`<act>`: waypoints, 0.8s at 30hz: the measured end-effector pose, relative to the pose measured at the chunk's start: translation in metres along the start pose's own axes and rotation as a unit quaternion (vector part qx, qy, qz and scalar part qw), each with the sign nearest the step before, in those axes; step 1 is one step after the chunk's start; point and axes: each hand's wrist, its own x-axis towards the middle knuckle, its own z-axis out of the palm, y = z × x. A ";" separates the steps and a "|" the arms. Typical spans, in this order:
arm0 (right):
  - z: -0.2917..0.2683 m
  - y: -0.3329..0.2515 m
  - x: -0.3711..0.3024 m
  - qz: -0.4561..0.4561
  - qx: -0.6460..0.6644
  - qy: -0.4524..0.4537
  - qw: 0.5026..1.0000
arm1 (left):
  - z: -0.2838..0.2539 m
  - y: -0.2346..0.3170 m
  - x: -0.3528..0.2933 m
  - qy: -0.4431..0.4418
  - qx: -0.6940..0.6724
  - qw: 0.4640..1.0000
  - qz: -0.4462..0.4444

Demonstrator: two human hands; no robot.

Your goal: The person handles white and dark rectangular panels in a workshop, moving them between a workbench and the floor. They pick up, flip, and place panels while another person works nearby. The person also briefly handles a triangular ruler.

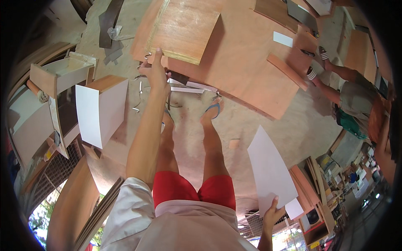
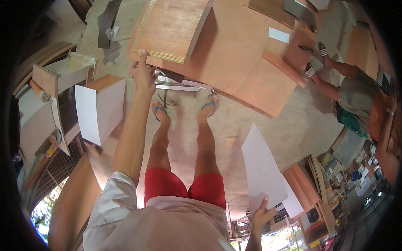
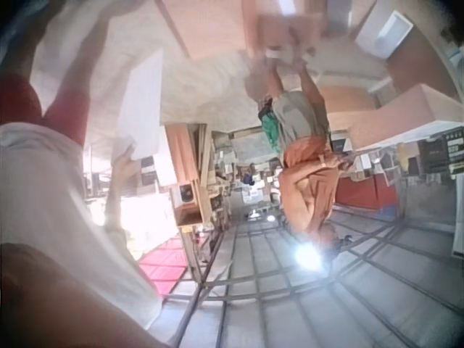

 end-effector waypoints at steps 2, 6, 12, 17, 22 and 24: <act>-0.004 0.001 0.016 0.000 -0.008 -0.026 1.000 | 0.009 0.002 -0.002 -0.008 0.012 1.000 -0.025; -0.011 0.014 0.042 -0.014 -0.020 -0.052 0.998 | 0.017 -0.007 0.003 -0.003 -0.008 1.000 -0.001; -0.003 0.024 0.067 0.000 -0.002 -0.050 0.999 | 0.017 -0.004 0.003 -0.061 -0.020 0.998 0.025; 0.005 0.015 0.076 -0.028 -0.018 -0.052 0.998 | 0.010 0.000 0.011 -0.097 0.002 0.993 0.062; 0.009 0.016 0.077 -0.023 0.001 -0.047 0.999 | 0.008 0.013 -0.003 -0.145 0.031 0.988 0.038; 0.009 0.019 0.074 -0.012 0.007 -0.058 0.998 | 0.009 0.016 -0.005 -0.142 -0.004 0.990 0.004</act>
